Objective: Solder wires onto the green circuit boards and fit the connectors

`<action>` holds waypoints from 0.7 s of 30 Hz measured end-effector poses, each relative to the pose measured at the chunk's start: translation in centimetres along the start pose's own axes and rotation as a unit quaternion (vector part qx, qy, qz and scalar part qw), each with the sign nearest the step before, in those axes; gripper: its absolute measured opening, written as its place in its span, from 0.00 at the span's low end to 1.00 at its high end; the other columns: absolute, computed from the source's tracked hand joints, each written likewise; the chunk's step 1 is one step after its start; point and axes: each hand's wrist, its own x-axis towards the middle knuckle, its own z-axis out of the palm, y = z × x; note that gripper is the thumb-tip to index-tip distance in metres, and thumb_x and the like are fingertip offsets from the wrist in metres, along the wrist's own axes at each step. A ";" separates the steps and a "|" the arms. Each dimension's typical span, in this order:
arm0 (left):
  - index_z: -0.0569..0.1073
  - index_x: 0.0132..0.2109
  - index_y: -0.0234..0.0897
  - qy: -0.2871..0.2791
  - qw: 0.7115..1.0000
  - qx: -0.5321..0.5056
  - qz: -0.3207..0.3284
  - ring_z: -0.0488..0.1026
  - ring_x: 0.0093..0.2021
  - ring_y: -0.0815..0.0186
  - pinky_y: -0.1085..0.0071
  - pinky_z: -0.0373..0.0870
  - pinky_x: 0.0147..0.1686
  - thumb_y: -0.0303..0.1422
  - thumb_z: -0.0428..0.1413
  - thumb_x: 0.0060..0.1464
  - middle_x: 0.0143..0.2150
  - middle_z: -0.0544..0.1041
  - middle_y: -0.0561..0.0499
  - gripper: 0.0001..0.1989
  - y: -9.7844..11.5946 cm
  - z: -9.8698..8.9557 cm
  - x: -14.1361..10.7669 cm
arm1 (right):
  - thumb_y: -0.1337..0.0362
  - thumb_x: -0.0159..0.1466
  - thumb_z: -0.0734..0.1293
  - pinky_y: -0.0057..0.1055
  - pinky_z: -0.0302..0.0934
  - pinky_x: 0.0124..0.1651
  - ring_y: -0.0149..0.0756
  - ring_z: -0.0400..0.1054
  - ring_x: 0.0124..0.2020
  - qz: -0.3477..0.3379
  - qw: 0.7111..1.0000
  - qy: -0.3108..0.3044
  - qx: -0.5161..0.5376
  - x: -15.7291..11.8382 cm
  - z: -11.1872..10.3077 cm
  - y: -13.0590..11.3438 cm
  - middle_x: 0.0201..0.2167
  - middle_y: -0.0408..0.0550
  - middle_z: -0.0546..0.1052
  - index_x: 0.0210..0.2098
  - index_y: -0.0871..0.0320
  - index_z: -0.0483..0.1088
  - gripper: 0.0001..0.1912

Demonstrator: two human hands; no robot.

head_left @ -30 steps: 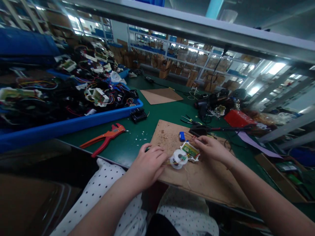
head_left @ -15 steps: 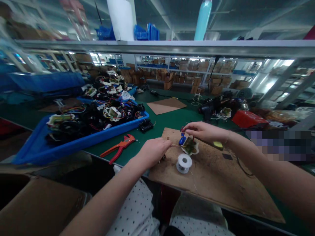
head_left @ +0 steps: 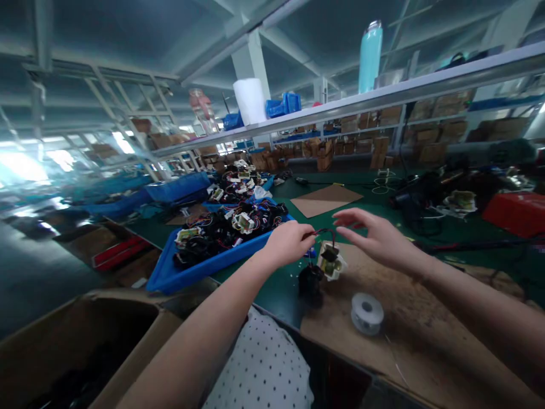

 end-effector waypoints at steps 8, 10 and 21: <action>0.81 0.38 0.38 0.053 0.984 0.108 -0.131 0.75 0.35 0.60 0.67 0.65 0.37 0.38 0.54 0.59 0.33 0.80 0.47 0.12 -7.8 -9.3 2.0 | 0.44 0.60 0.68 0.44 0.73 0.39 0.48 0.78 0.40 0.251 0.946 0.188 0.084 -10.4 2.8 7.5 0.41 0.50 0.82 0.44 0.50 0.76 0.20; 0.81 0.38 0.36 0.073 0.973 0.130 -0.178 0.74 0.33 0.61 0.67 0.65 0.37 0.39 0.55 0.58 0.30 0.79 0.48 0.13 -11.0 -12.7 2.6 | 0.43 0.56 0.70 0.48 0.74 0.40 0.52 0.78 0.40 0.282 0.932 0.210 0.088 -12.0 3.5 8.8 0.40 0.51 0.82 0.40 0.47 0.78 0.20; 0.73 0.53 0.33 0.103 0.893 0.182 -0.398 0.75 0.50 0.56 0.56 0.75 0.49 0.41 0.57 0.64 0.51 0.76 0.47 0.18 -23.9 -18.1 -2.6 | 0.42 0.54 0.69 0.51 0.74 0.32 0.54 0.77 0.32 0.258 0.950 0.167 0.048 -10.9 5.2 8.7 0.34 0.47 0.82 0.33 0.37 0.78 0.13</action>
